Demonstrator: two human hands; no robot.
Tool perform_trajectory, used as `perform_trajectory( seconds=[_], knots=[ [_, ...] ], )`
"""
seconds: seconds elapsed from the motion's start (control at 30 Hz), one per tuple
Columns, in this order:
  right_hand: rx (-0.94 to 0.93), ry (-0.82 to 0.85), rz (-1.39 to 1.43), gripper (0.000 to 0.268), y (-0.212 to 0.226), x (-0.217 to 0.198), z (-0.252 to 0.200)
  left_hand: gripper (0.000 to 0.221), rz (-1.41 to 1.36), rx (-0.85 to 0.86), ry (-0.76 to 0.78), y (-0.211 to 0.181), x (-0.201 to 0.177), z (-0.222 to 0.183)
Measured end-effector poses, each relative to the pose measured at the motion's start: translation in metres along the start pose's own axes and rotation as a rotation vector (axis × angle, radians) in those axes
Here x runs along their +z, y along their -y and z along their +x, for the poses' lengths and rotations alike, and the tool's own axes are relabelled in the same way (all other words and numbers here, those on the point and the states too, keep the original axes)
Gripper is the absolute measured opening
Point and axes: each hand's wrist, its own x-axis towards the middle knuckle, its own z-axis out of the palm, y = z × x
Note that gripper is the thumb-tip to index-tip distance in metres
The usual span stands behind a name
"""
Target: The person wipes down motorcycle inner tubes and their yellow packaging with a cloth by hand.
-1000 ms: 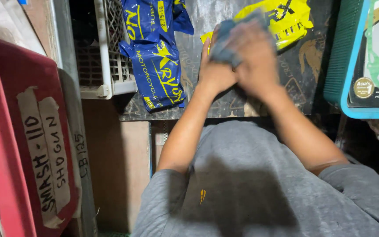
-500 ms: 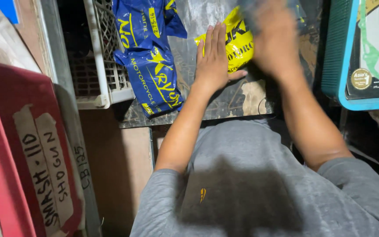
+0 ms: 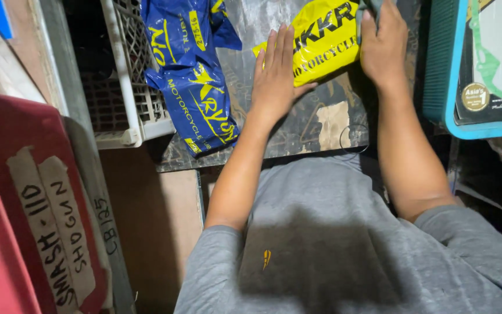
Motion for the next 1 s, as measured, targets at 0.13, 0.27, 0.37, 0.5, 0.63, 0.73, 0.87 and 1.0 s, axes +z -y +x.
perform_trajectory(
  seconds=[0.13, 0.27, 0.37, 0.5, 0.63, 0.73, 0.87, 1.0],
  knots=[
    [0.115, -0.016, -0.077, 0.022, 0.0, 0.008, -0.022, 0.09, 0.01, -0.107, 0.086, -0.004, -0.035, 0.014],
    [0.111, -0.024, -0.182, 0.021, -0.01, 0.014, -0.034, 0.077, -0.016, -0.064, -0.141, -0.02, -0.05, 0.013],
    [0.113, -0.033, -0.222, 0.021, -0.012, 0.013, -0.036, 0.09, -0.074, 0.095, -0.064, -0.031, -0.054, 0.013],
    [0.134, -0.079, -0.261, 0.021, -0.026, 0.019, -0.041, 0.084, -0.131, 0.223, -0.062, -0.034, -0.052, 0.019],
    [0.202, -0.209, 0.029, 0.014, -0.013, 0.01, -0.03, 0.087, -0.072, 0.24, -0.135, -0.027, -0.039, 0.026],
    [0.262, -0.39, 0.371, 0.021, -0.018, 0.01, -0.034, 0.08, -0.071, 0.268, -0.148, -0.029, -0.038, 0.028],
    [0.395, -0.494, 0.653, 0.027, -0.014, 0.011, -0.037, 0.065, -0.1, 0.24, -0.256, -0.033, -0.046, 0.033],
    [0.342, -0.613, 0.89, 0.031, -0.014, 0.016, -0.045, 0.039, -0.421, 0.172, -0.433, -0.042, -0.077, 0.036]
  ],
)
